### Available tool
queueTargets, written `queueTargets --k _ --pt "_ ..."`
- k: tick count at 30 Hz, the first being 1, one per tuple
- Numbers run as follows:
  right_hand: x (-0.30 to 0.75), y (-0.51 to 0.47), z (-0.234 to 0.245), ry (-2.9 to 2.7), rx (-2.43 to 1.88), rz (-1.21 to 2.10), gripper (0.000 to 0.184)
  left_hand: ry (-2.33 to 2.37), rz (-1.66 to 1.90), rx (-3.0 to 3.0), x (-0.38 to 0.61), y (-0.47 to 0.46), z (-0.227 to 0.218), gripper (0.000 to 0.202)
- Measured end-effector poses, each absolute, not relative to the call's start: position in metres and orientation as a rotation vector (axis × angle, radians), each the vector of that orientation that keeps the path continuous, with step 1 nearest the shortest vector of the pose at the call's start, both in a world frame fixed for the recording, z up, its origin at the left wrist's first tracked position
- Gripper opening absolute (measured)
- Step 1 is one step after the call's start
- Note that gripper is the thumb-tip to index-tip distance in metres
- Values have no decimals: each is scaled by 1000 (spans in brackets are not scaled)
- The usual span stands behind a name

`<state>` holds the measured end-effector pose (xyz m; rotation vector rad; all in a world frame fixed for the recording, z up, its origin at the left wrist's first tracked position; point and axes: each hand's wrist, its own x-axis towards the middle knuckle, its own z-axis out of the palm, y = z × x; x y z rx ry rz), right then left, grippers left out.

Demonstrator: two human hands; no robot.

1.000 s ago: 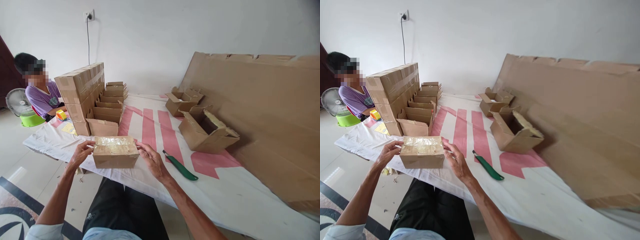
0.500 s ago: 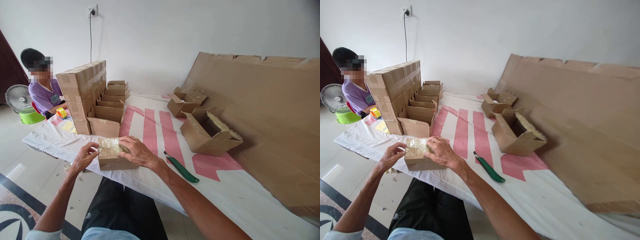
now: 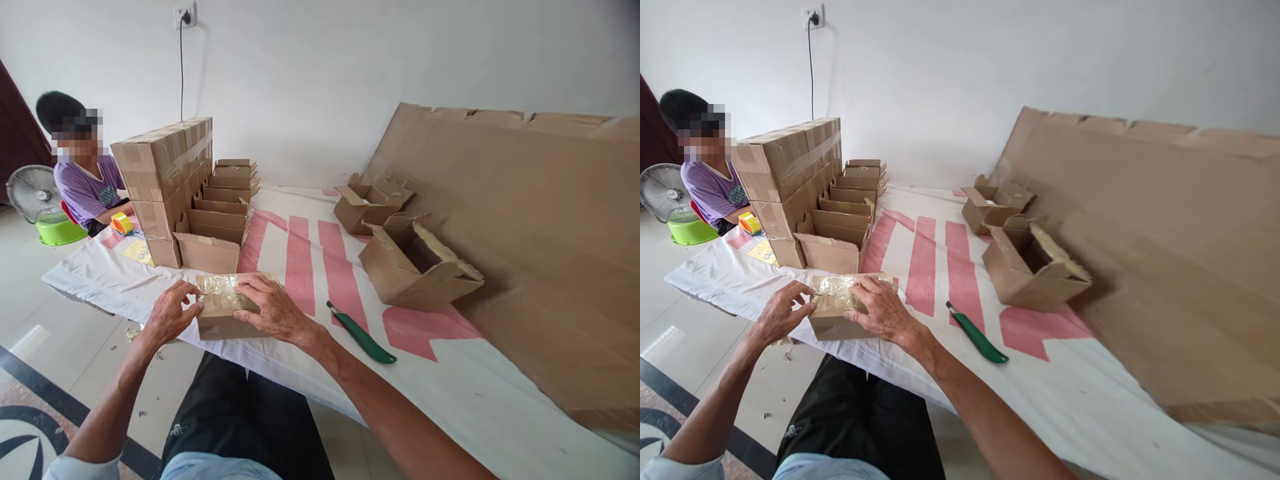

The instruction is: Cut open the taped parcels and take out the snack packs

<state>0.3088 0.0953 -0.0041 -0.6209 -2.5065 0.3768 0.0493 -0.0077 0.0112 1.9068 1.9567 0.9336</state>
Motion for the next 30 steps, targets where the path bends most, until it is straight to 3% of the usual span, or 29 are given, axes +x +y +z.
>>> queueTargets --k 14,30 --pt "352 121 -23 -2258 -1001 455 32 2097 743 1904 55 -5 16 22" --pt "357 99 -35 -2141 -934 453 37 2123 514 1958 61 -6 35 28"
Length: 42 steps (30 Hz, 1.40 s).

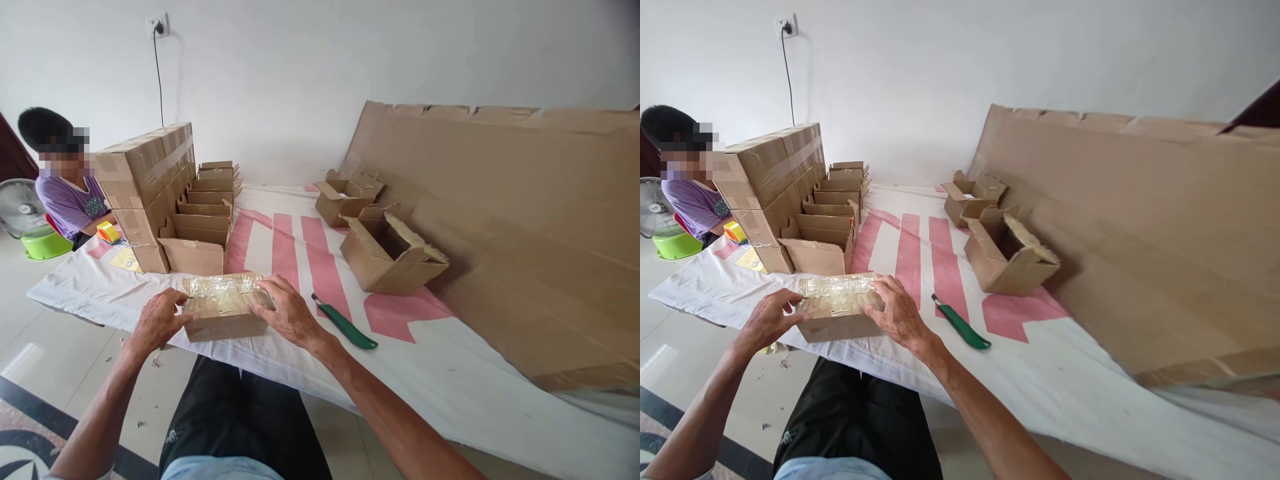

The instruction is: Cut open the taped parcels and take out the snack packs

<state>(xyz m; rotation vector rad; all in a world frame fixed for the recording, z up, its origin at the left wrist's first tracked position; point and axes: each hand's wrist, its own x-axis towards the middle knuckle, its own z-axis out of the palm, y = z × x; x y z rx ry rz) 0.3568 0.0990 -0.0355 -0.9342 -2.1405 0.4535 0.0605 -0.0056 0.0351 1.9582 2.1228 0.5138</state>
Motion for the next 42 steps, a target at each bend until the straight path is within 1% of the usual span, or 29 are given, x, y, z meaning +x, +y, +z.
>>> queueTargets --k 5,9,16,19,24,27,31,34,39,42 --pt "360 91 -35 -2135 -931 443 39 2119 547 1954 64 -9 38 26" --pt "361 87 -31 -2159 -932 425 36 2063 661 1917 62 -13 33 26" --pt "364 78 -29 -2189 -909 363 35 1994 938 1753 60 -24 10 37" --pt "366 74 -26 -2227 -904 301 30 1977 1006 1723 62 -31 3 36" --pt "358 66 -8 -2314 -871 122 17 1949 1095 1645 69 -41 -2 34" --pt "337 58 6 -2358 -716 196 11 1957 1160 1564 76 -47 -3 37" --pt "297 50 19 -2475 -557 381 10 1925 1244 1520 81 -55 -8 44" --pt "272 47 26 -2600 -607 440 5 1924 1298 1469 81 -57 -14 49" --pt "255 45 36 -2733 -714 469 10 1875 1381 1437 82 -56 -26 50" --pt "252 44 36 -2735 -738 519 8 1861 1418 1428 83 -56 -32 49"
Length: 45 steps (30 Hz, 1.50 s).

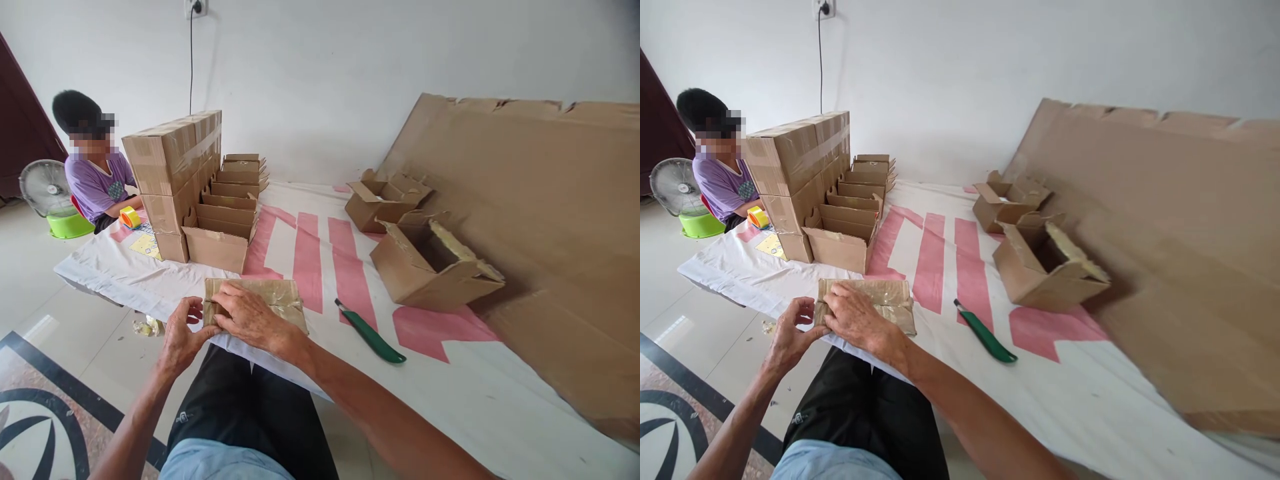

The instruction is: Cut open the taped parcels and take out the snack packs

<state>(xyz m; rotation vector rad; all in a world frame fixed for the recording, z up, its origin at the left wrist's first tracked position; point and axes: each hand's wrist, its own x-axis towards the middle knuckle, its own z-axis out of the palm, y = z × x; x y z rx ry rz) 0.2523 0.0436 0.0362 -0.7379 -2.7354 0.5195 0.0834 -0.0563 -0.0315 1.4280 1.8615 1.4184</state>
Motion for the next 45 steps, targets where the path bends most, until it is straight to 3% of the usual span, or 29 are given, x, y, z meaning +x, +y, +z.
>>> queueTargets --k 6,16,22,25,29,37,41,45 --pt "249 42 27 -2705 -733 553 14 1833 1379 1521 84 -60 -34 39" --pt "245 43 35 -2585 -800 692 23 1829 1356 1550 80 -61 -35 50" --pt "251 41 40 -2525 -715 707 26 1637 1357 1610 74 -61 -18 21" --pt "251 41 36 -2501 -659 643 25 1635 1277 1641 68 -57 -12 30" --pt "249 40 31 -2519 -639 531 23 1670 1128 1698 63 -48 -9 24" --pt "286 53 35 -2350 -592 409 16 1734 1009 1786 55 -26 -6 33" --pt "353 84 7 -2054 -823 252 21 1666 983 1772 52 -19 0 47" --pt "442 111 -57 -2048 -1248 169 24 1557 1038 1730 53 -10 1 47"
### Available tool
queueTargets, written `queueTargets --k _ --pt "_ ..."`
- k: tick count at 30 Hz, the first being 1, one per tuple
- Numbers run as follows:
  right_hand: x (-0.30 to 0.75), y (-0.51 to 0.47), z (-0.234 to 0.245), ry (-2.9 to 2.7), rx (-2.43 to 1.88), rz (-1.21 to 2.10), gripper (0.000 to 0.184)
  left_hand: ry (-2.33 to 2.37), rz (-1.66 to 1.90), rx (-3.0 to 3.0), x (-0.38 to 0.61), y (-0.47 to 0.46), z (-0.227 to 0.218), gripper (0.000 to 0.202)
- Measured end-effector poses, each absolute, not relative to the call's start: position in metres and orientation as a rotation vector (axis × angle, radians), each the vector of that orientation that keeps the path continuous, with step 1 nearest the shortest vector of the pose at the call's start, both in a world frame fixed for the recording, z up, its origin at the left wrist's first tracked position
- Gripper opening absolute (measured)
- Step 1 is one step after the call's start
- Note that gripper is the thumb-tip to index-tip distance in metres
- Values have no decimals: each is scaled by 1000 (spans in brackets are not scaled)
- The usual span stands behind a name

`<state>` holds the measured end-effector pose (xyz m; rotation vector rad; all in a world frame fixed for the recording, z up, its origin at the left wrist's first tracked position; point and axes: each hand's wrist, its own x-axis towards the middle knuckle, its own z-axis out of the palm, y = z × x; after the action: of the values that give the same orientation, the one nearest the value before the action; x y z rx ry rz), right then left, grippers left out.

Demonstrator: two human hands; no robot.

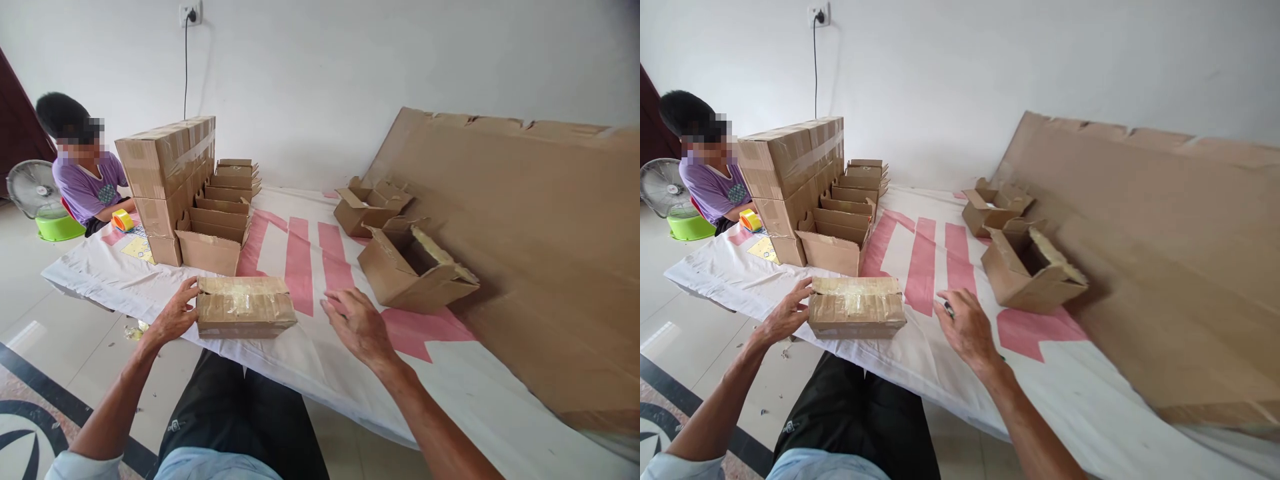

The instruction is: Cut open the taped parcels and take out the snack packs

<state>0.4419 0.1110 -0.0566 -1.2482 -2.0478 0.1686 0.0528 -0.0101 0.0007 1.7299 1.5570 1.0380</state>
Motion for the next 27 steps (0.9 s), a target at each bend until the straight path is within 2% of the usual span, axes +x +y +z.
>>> queueTargets --k 5,10,15,19,22,25,27 --pt "522 120 -131 -2131 -1797 129 27 1468 1133 1640 58 1 -6 36" --pt "533 120 -153 -2157 -1854 223 26 1438 1149 1602 64 4 -7 31" --pt "525 116 -153 -2105 -1798 191 20 1391 1164 1571 69 2 -8 31" --pt "519 111 -141 -1896 -1744 315 26 1431 1229 1556 73 4 -16 24" --pt "497 103 -119 -1672 -1641 607 34 1505 1243 1545 76 9 -23 22" --pt "455 88 -94 -1542 -1346 1002 44 1519 1242 1557 78 11 -25 26" --pt "426 75 -81 -1511 -1207 1128 50 1506 1230 1565 78 10 -22 26"
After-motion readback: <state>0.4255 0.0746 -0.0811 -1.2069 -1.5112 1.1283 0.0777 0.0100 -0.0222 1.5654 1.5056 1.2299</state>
